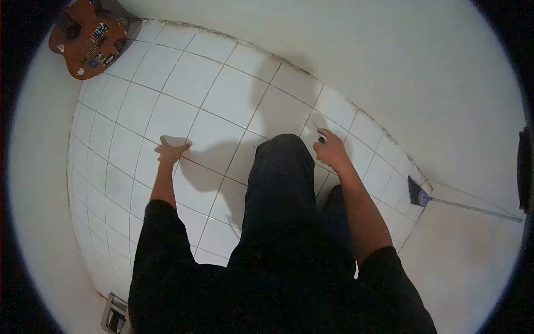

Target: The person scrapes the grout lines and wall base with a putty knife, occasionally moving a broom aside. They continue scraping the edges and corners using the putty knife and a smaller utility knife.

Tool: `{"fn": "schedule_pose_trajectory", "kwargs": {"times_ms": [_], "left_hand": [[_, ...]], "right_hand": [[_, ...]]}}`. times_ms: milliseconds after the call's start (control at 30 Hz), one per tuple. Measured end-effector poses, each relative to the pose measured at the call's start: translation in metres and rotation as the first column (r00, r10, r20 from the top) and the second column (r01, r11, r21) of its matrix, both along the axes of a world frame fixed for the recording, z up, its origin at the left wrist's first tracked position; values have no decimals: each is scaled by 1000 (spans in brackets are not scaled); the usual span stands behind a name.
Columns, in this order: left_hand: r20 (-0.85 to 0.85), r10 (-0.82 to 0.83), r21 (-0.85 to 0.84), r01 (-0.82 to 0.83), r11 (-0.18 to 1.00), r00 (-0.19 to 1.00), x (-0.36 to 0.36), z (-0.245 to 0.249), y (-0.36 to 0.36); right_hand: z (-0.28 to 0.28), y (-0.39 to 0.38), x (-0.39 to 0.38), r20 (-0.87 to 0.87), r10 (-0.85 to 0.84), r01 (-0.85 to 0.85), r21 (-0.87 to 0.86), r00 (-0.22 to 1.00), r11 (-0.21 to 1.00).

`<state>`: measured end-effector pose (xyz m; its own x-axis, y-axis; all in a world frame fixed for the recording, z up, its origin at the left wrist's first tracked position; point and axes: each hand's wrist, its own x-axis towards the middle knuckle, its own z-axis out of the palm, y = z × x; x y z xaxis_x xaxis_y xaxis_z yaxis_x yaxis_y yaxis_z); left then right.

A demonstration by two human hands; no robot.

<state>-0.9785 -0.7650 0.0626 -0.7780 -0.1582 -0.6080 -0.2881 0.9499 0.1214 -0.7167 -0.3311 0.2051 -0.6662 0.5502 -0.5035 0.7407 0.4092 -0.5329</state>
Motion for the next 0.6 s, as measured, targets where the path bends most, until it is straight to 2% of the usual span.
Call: {"fn": "schedule_pose_trajectory", "kwargs": {"times_ms": [67, 100, 167, 233, 300, 333, 367, 433, 467, 533, 600], "left_hand": [[164, 286, 38, -296, 954, 944, -12, 30, 31], [166, 292, 36, -302, 953, 942, -13, 25, 37], [174, 290, -142, -268, 953, 941, -19, 9, 43], [210, 243, -108, -224, 969, 947, -19, -12, 32], [156, 263, -92, -251, 964, 952, -19, -19, 27], [198, 293, -169, -262, 950, 935, -19, 27, 53], [221, 241, -193, -200, 961, 945, -20, 26, 50], [262, 208, -215, -153, 964, 942, -23, 23, 52], [261, 204, -218, -148, 965, 944, -23, 25, 53], [268, 307, -187, -263, 946, 913, -24, 33, 59], [271, 302, -206, -252, 946, 914, -25, 30, 57]], "right_hand": [[-7, -2, -26, 37, 23, -22, -17, 999, 1000], [-11, -2, -37, 24, 80, -81, 40, 997, 996], [-18, 0, -65, 15, 151, -152, 96, 988, 984], [-27, 6, -92, 48, 135, -139, 98, 990, 985], [-45, 14, -117, 8, 125, -125, 112, 992, 986], [-56, 18, -132, -40, 117, -111, 130, 992, 985], [-67, 22, -146, -50, 113, -106, 130, 992, 986], [-85, 26, -170, -47, 176, -160, 244, 983, 957], [-92, 29, -180, -48, 170, -154, 241, 984, 958], [-98, 35, -203, 128, 217, -243, 247, 968, 938], [-100, 47, -227, 188, 226, -266, 220, 956, 939]]}}
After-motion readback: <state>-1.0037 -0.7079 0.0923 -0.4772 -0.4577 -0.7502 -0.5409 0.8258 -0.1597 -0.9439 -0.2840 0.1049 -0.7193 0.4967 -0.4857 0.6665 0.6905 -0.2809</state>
